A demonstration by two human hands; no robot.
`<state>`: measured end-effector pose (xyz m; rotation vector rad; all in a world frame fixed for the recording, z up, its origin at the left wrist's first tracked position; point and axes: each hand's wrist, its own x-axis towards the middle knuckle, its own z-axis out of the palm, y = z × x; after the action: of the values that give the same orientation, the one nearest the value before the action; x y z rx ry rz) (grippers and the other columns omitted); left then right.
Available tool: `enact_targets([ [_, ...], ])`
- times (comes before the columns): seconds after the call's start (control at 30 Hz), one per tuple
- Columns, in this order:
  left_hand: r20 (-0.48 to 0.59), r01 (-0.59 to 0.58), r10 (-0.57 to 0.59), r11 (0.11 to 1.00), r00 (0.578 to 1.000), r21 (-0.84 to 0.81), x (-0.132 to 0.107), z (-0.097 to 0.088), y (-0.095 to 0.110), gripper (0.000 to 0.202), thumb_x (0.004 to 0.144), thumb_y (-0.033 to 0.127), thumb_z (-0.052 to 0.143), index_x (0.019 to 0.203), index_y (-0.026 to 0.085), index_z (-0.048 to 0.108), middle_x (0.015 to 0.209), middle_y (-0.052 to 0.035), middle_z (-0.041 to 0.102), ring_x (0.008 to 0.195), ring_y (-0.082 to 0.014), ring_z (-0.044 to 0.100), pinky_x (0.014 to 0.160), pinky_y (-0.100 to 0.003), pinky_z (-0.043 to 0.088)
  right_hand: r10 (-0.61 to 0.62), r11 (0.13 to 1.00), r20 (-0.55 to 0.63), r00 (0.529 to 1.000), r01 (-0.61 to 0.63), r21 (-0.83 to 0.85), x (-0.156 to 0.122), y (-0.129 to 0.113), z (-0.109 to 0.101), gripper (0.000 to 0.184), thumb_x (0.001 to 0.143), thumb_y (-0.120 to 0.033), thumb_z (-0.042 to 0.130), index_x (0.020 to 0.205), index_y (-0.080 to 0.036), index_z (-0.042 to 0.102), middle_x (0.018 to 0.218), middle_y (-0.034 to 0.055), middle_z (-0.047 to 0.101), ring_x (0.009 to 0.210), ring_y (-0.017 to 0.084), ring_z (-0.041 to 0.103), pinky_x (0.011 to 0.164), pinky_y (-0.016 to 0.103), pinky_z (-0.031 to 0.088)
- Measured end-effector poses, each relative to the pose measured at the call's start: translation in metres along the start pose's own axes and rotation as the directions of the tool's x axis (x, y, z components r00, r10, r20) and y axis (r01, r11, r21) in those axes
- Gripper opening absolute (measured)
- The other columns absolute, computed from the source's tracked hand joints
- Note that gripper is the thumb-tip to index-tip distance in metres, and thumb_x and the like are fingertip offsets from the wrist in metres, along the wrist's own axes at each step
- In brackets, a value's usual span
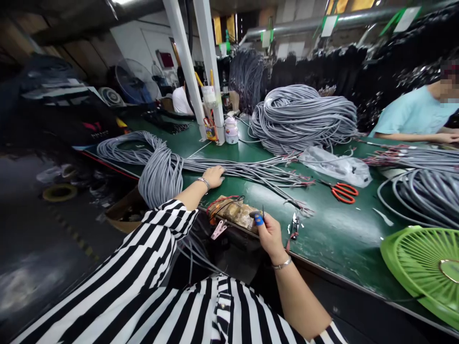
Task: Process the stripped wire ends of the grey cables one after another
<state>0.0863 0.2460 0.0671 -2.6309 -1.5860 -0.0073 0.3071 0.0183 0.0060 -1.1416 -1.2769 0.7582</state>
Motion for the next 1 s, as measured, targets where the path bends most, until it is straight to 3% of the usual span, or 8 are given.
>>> enact_targets([
  [0.2, 0.152, -0.057, 0.053, 0.998, 0.987, 0.025, -0.004, -0.011, -0.011, 0.066, 0.077, 0.059, 0.06, 0.125, 0.014, 0.054, 0.111, -0.016, 0.069, 0.1, -0.0291, 0.065, 0.086, -0.034, 0.046, -0.049, 0.998, 0.021, 0.999, 0.049, -0.027, 0.001, -0.002, 0.0, 0.028, 0.089, -0.043, 0.058, 0.089, -0.02, 0.073, 0.067, 0.0019, 0.06, 0.058, 0.015, 0.051, 0.055, 0.026, 0.041],
  [0.3, 0.13, -0.158, 0.163, 0.986, 0.978, -0.05, -0.013, -0.02, -0.015, 0.045, 0.075, 0.052, 0.065, 0.104, 0.018, 0.066, 0.098, -0.0104, 0.072, 0.093, -0.0259, 0.066, 0.079, -0.03, 0.045, -0.045, 0.998, 0.032, 0.998, 0.046, -0.037, 0.0, 0.0, 0.0, 0.027, 0.09, -0.042, 0.057, 0.092, -0.02, 0.073, 0.067, 0.0018, 0.059, 0.059, 0.015, 0.051, 0.054, 0.025, 0.04],
  [0.4, -0.206, -0.166, 0.105, 0.936, 0.973, -0.309, -0.015, -0.038, -0.026, 0.022, 0.081, 0.035, 0.057, 0.085, 0.017, 0.067, 0.083, -0.006, 0.07, 0.081, -0.0198, 0.064, 0.074, -0.027, 0.044, -0.057, 0.998, 0.03, 0.998, 0.058, -0.034, 0.001, 0.0, 0.001, 0.028, 0.089, -0.042, 0.056, 0.091, -0.02, 0.073, 0.066, 0.0014, 0.058, 0.059, 0.015, 0.049, 0.053, 0.025, 0.039],
  [0.57, -0.602, -0.251, -0.276, 0.723, 0.75, -0.644, -0.022, -0.087, -0.031, 0.02, 0.08, 0.028, 0.054, 0.088, 0.013, 0.065, 0.076, -0.0025, 0.066, 0.065, -0.0133, 0.056, 0.064, -0.023, 0.043, -0.018, 0.999, -0.006, 1.0, 0.018, 0.031, 0.001, -0.004, 0.002, 0.028, 0.087, -0.045, 0.06, 0.085, -0.02, 0.071, 0.062, 0.0003, 0.054, 0.053, 0.012, 0.043, 0.049, 0.025, 0.037],
  [0.7, -0.339, -0.434, 0.303, 0.787, 0.891, -0.438, -0.056, -0.113, 0.022, 0.011, 0.068, 0.023, 0.067, 0.077, 0.017, 0.069, 0.071, 0.0002, 0.067, 0.068, -0.0145, 0.059, 0.065, -0.024, 0.041, 0.049, 0.988, -0.033, 0.998, -0.044, 0.15, -0.002, -0.003, 0.004, 0.031, 0.088, -0.048, 0.058, 0.087, -0.019, 0.069, 0.051, -0.0035, 0.043, 0.045, 0.011, 0.033, 0.042, 0.024, 0.028],
  [0.8, -0.155, -0.518, 0.512, 0.712, 0.845, -0.474, -0.079, -0.115, 0.063, 0.013, 0.066, 0.028, 0.074, 0.066, 0.018, 0.067, 0.059, 0.0012, 0.061, 0.06, -0.0132, 0.055, 0.06, -0.024, 0.039, 0.063, 0.968, -0.135, 0.989, -0.028, 0.248, -0.001, -0.002, 0.005, 0.033, 0.091, -0.051, 0.053, 0.092, -0.02, 0.064, 0.052, -0.0048, 0.045, 0.043, 0.009, 0.031, 0.04, 0.022, 0.025],
  [0.9, -0.279, -0.492, 0.437, 0.516, 0.855, -0.701, -0.088, -0.108, 0.068, 0.031, 0.071, 0.043, 0.075, 0.066, 0.015, 0.065, 0.056, 0.0005, 0.058, 0.052, -0.0097, 0.049, 0.053, -0.023, 0.037, 0.114, 0.926, -0.28, 0.953, 0.0, 0.377, 0.008, -0.002, 0.005, 0.031, 0.089, -0.053, 0.055, 0.09, -0.022, 0.053, 0.071, -0.0021, 0.063, 0.041, 0.005, 0.033, 0.038, 0.019, 0.023],
  [1.0, -0.431, -0.44, 0.089, 0.163, 0.898, -0.883, -0.092, -0.099, 0.049, 0.04, 0.074, 0.054, 0.073, 0.073, 0.014, 0.063, 0.053, 0.003, 0.054, 0.04, -0.0051, 0.039, 0.043, -0.021, 0.031, 0.25, 0.865, -0.296, 0.922, -0.075, 0.497, 0.019, -0.002, 0.001, 0.035, 0.084, -0.054, 0.06, 0.091, -0.024, 0.043, 0.092, 0.0004, 0.071, 0.038, 0.003, 0.035, 0.034, 0.017, 0.021],
])
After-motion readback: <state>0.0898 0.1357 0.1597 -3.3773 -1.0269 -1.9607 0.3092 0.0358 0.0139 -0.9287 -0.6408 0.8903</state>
